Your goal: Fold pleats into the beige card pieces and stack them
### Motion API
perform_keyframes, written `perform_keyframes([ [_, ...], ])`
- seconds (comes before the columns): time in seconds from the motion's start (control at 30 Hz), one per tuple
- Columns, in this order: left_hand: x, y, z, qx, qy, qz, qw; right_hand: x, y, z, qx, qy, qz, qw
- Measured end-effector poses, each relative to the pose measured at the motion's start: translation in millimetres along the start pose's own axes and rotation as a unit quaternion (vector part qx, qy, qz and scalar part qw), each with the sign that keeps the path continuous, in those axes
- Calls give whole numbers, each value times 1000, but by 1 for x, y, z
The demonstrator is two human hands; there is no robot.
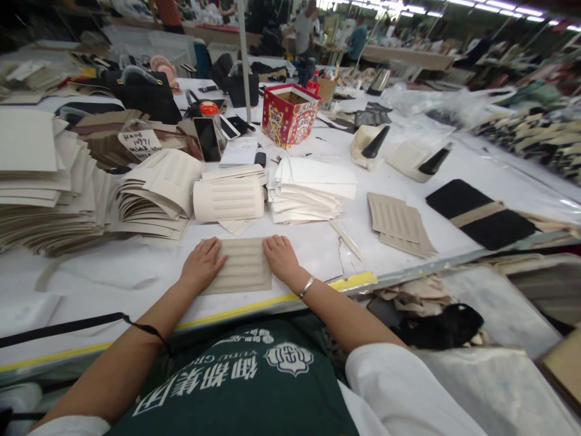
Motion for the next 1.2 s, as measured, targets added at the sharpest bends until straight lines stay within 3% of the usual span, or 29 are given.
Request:
perform_keyframes([
  [0.2, 12, 6, 0, 40, 8, 45, 998, 26, -62, -64, 104, -32, -5, 994],
  [0.3, 19, 9, -2, 4, 26, 35, 999, 43, -59, -84, 129, -50, 63, 988],
  [0.33, 19, 9, -4, -18, 26, 26, 999, 47, -43, -84, 102, -46, 70, 991],
  [0.4, 14, 10, -10, -70, 24, 2, 997, 56, 14, -77, -25, -11, 33, 999],
  [0.5, 4, 11, -21, -108, 16, -23, 994, 66, 122, -80, -277, 37, -88, 956],
  [0.57, 0, 13, -29, -83, -9, -12, 996, 60, 172, -90, -377, -14, -126, 917],
  [0.67, 1, 22, -41, -21, -94, 28, 995, 38, 201, -99, -406, -122, -122, 898],
  [0.73, 5, 27, -43, 18, -140, 44, 989, 28, 203, -100, -399, -140, -111, 899],
  [0.83, 16, 26, -33, 41, -134, 40, 989, 26, 205, -105, -424, -107, -76, 896],
  [0.9, 22, 21, -24, 41, -103, 25, 994, 33, 204, -111, -448, -50, -35, 892],
  [0.97, 22, 22, -19, -2, -93, -1, 996, 46, 199, -117, -479, 42, 55, 875],
  [1.03, 14, 30, -19, -66, -108, -26, 992, 57, 183, -118, -503, 120, 161, 841],
  [1.1, 5, 37, -21, -90, -124, -31, 988, 63, 157, -105, -496, 143, 251, 819],
  [1.2, -3, 41, -22, -58, -117, -13, 991, 64, 107, -58, -418, 102, 305, 850],
])
Point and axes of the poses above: each hand's wrist, its own z-axis towards the middle knuckle, its own x-axis out of the back of the hand, y = z × x, the point moved 7 cm from there along z, towards the middle knuckle, and after that the axes turned 8 degrees about y, right-handed, at the moved point
